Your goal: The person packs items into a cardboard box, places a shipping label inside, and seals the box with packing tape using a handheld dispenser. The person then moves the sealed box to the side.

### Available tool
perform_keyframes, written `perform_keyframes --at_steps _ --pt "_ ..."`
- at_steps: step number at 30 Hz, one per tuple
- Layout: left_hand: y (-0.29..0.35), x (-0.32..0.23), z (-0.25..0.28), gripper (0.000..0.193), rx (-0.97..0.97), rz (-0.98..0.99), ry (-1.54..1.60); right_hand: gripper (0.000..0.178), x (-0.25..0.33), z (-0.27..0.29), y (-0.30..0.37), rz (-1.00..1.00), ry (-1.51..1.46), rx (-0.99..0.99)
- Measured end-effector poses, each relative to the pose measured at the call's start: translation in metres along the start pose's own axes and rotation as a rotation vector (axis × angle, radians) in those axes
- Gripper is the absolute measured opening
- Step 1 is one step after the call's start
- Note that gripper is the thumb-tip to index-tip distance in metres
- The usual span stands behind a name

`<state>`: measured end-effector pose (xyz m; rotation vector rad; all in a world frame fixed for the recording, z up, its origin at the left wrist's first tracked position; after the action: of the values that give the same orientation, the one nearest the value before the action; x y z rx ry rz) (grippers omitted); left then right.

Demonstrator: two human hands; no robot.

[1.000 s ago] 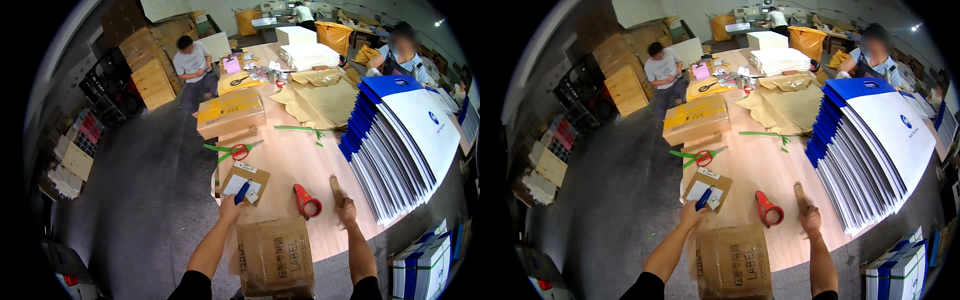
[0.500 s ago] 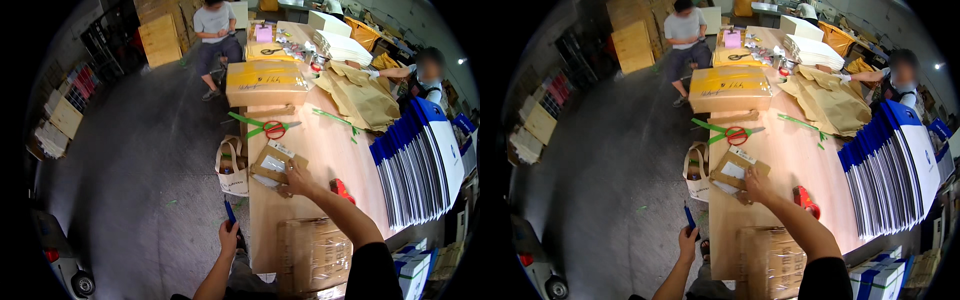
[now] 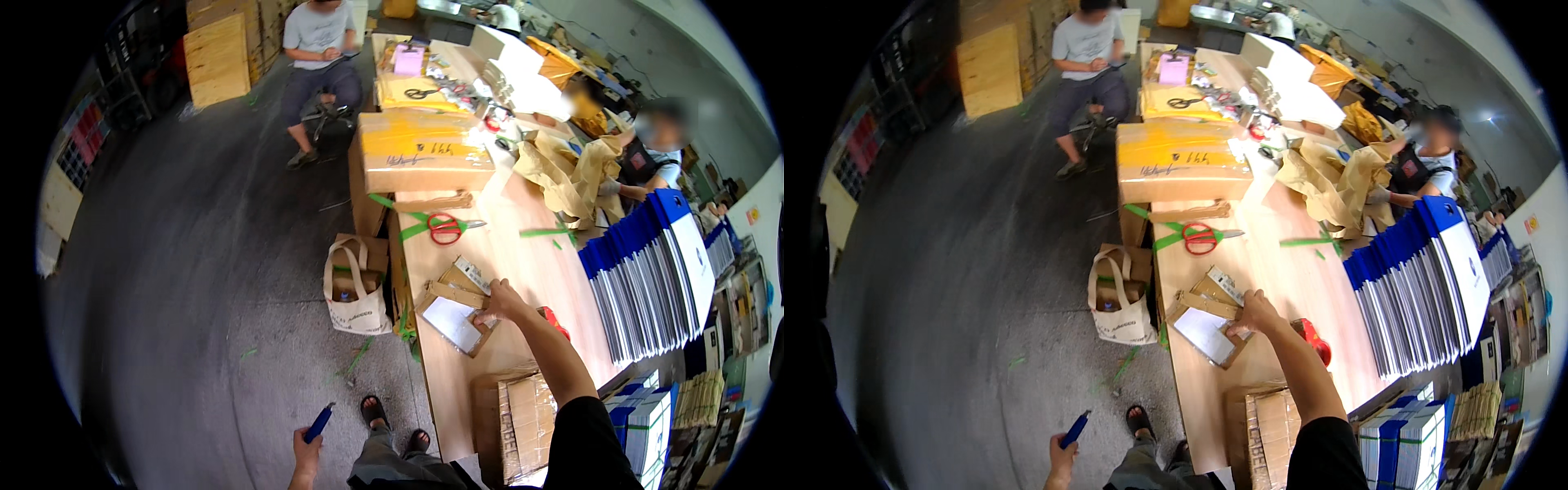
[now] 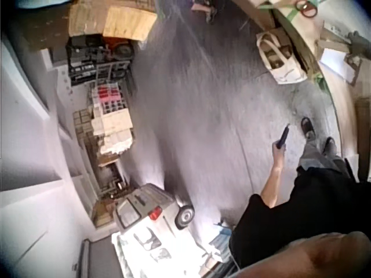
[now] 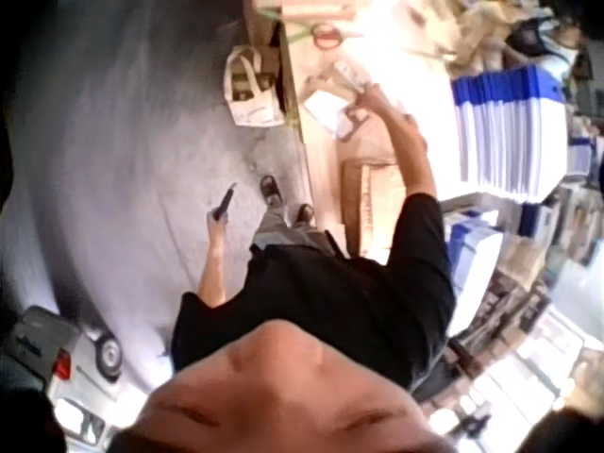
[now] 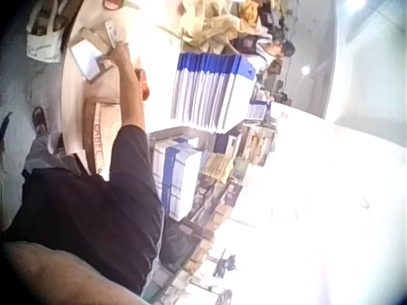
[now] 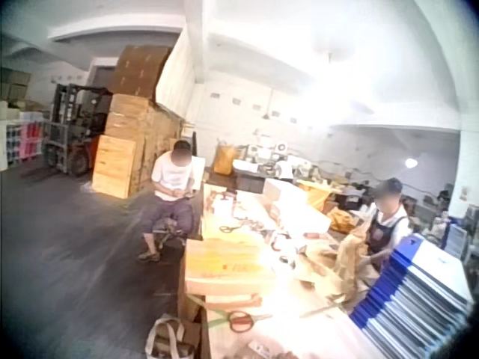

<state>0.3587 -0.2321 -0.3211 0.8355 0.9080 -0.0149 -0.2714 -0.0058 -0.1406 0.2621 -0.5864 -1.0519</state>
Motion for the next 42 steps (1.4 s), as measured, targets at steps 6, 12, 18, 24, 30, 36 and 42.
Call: perform_keyframes --at_steps 6,12,18,24,30,36,42 --pt "-0.046 -0.260 -0.139 0.040 0.170 -0.745 -0.137 0.063 -0.006 0.115 0.115 -0.088 -0.387 -0.336" --pt "-0.018 -0.421 -0.285 0.039 -0.027 -1.189 -0.198 0.037 -0.047 0.133 0.351 0.040 -1.247 -0.804" --pt "-0.019 -0.432 -0.330 0.060 -0.072 -1.305 -0.684 0.029 -0.138 -0.081 0.602 -0.353 -1.694 -1.299" --pt "0.049 -0.318 -0.272 0.061 0.333 -1.129 -0.496 0.019 -0.078 -0.215 0.679 -0.550 -1.884 -1.539" --pt "0.277 -0.145 -0.186 0.071 1.780 0.054 0.243 0.044 0.004 -0.203 0.535 -0.228 -1.621 -0.599" --pt "0.220 -0.104 -0.092 0.034 1.112 -0.287 0.084 0.050 0.079 -0.178 0.484 -0.107 -0.903 -0.524" --pt "0.200 -0.163 -0.005 0.048 1.032 -0.176 0.459 0.024 0.119 -0.161 0.452 -0.002 -1.370 -0.724"
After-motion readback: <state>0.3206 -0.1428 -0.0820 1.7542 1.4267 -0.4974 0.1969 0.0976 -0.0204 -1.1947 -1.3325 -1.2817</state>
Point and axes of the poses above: each hand's wrist, its own y-axis away from the middle knuckle, its own z-axis out of the back of the hand, x = y × z, the point moved 10 cm from there along -y, towards the middle knuckle, and after that the axes turned 13 degrees about -y, right-handed, at the moved point
